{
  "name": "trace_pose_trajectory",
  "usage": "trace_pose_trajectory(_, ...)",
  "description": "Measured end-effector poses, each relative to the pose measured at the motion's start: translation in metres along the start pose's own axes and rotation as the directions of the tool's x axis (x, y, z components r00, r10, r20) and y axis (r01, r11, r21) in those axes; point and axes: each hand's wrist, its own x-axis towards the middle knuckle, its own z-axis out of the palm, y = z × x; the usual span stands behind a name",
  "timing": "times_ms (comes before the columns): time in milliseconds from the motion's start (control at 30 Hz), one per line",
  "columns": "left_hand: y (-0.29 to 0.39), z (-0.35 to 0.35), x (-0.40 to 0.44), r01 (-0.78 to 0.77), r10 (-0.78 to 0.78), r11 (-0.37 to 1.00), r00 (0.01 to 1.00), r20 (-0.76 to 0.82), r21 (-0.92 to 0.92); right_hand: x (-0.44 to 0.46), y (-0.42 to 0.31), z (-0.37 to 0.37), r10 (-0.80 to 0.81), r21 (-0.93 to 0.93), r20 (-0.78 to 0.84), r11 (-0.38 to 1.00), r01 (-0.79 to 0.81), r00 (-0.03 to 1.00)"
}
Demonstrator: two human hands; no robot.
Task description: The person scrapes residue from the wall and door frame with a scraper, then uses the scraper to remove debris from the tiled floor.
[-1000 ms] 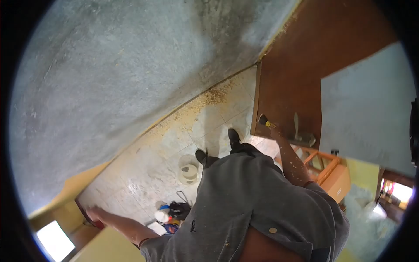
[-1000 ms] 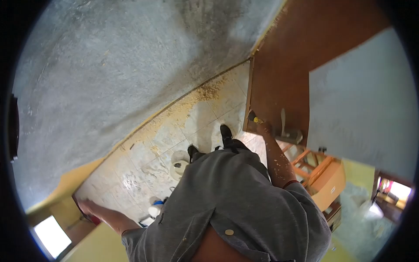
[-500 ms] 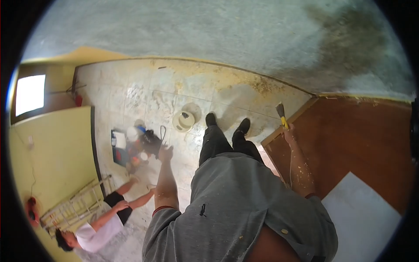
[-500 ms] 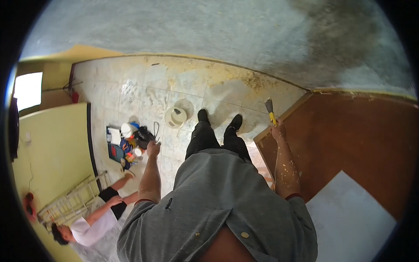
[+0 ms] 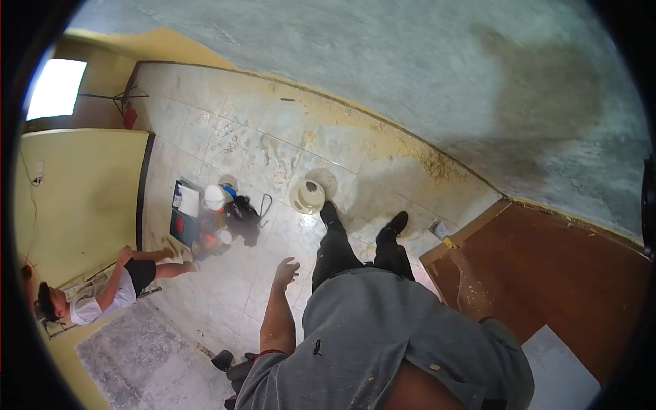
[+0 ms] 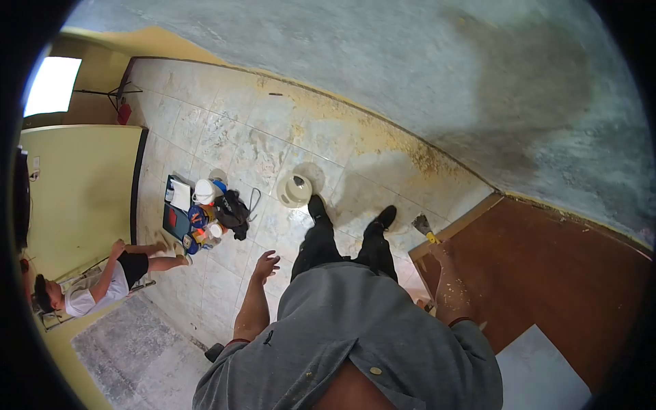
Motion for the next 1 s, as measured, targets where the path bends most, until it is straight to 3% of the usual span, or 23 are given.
trace_pose_trajectory(100, 0.011, -0.067, 0.026, -0.005, 0.004, 0.999, 0.999, -0.04, -0.033, -0.02, -0.115, -0.034, 0.024, 0.038, 0.045, 0.999, -0.026, 0.999)
trace_pose_trajectory(167, 0.002, -0.129, 0.063, -0.034, 0.034, 0.999, 0.998, -0.047, 0.011, -0.023, -0.171, -0.031, -0.027, 0.041, -0.109, 0.999, 0.032, 0.994)
trace_pose_trajectory(233, 0.003, -0.194, 0.08, -0.112, 0.113, 0.994, 0.984, -0.14, 0.014, -0.015, -0.21, -0.011, -0.054, 0.058, -0.087, 0.997, 0.059, 0.995)
trace_pose_trajectory(267, 0.0, -0.22, 0.093, -0.198, 0.199, 0.98, 0.961, -0.193, 0.026, -0.016, -0.232, 0.0, -0.118, 0.086, -0.173, 0.987, 0.134, 0.978)
trace_pose_trajectory(300, 0.027, -0.237, 0.081, -0.166, 0.148, 0.986, 0.926, -0.348, -0.022, -0.015, -0.259, 0.008, -0.178, 0.115, -0.26, 0.97, 0.213, 0.949)
trace_pose_trajectory(367, 0.049, -0.272, 0.081, -0.208, 0.148, 0.974, 0.883, -0.445, -0.089, -0.021, -0.303, 0.021, -0.177, 0.127, -0.21, 0.97, 0.206, 0.961)
trace_pose_trajectory(467, 0.083, -0.297, 0.087, -0.238, 0.189, 0.969, 0.889, -0.418, -0.067, -0.03, -0.339, 0.039, -0.323, 0.121, -0.202, 0.929, 0.351, 0.925)
trace_pose_trajectory(533, 0.102, -0.292, 0.101, -0.262, 0.194, 0.959, 0.886, -0.421, -0.11, -0.012, -0.351, 0.061, -0.338, 0.126, -0.043, 0.932, 0.34, 0.94)
trace_pose_trajectory(567, 0.094, -0.289, 0.127, -0.237, 0.208, 0.971, 0.892, -0.401, -0.023, 0.0, -0.371, 0.064, -0.323, 0.132, -0.058, 0.935, 0.328, 0.945)
trace_pose_trajectory(633, 0.089, -0.264, 0.151, -0.271, 0.203, 0.953, 0.906, -0.372, -0.139, 0.008, -0.385, 0.08, -0.217, -0.139, 0.159, 0.961, 0.24, 0.963)
trace_pose_trajectory(667, 0.095, -0.253, 0.153, -0.244, 0.219, 0.968, 0.931, -0.291, -0.051, 0.024, -0.39, 0.092, -0.261, -0.281, 0.229, 0.905, 0.321, 0.938)
trace_pose_trajectory(700, 0.097, -0.237, 0.153, -0.254, 0.208, 0.95, 0.948, -0.239, -0.181, 0.048, -0.395, 0.109, -0.201, -0.427, 0.345, 0.836, 0.344, 0.917)
trace_pose_trajectory(733, 0.097, -0.221, 0.15, -0.227, 0.19, 0.965, 0.953, -0.237, -0.135, 0.072, -0.394, 0.127, -0.215, -0.497, 0.397, 0.767, 0.406, 0.892)
trace_pose_trajectory(767, 0.111, -0.203, 0.131, -0.186, 0.157, 0.967, 0.973, -0.171, -0.174, 0.078, -0.419, 0.13, -0.167, -0.466, 0.345, 0.824, 0.323, 0.924)
trace_pose_trajectory(833, 0.093, -0.177, 0.124, -0.088, 0.093, 0.969, 0.996, 0.008, -0.231, 0.095, -0.461, 0.142, -0.245, -0.356, 0.295, 0.869, 0.344, 0.924)
trace_pose_trajectory(867, 0.086, -0.167, 0.119, -0.057, 0.073, 0.979, 0.995, 0.071, -0.197, 0.099, -0.486, 0.154, -0.26, -0.285, 0.282, 0.897, 0.339, 0.924)
trace_pose_trajectory(900, 0.082, -0.162, 0.112, 0.019, 0.003, 0.99, 0.988, 0.155, -0.14, 0.075, -0.533, 0.128, -0.313, -0.094, 0.272, 0.932, 0.349, 0.91)
trace_pose_trajectory(933, 0.079, -0.162, 0.106, 0.067, -0.049, 0.995, 0.975, 0.218, -0.076, 0.054, -0.565, 0.111, -0.416, 0.011, 0.228, 0.905, 0.425, 0.88)
trace_pose_trajectory(967, 0.072, -0.164, 0.103, 0.003, -0.03, 0.993, 0.974, 0.225, 0.121, 0.046, -0.578, 0.117, -0.448, 0.153, 0.159, 0.891, 0.427, 0.88)
trace_pose_trajectory(1000, 0.07, -0.166, 0.098, 0.045, -0.066, 0.993, 0.977, 0.203, 0.106, 0.031, -0.586, 0.115, -0.518, 0.233, 0.091, 0.841, 0.487, 0.851)
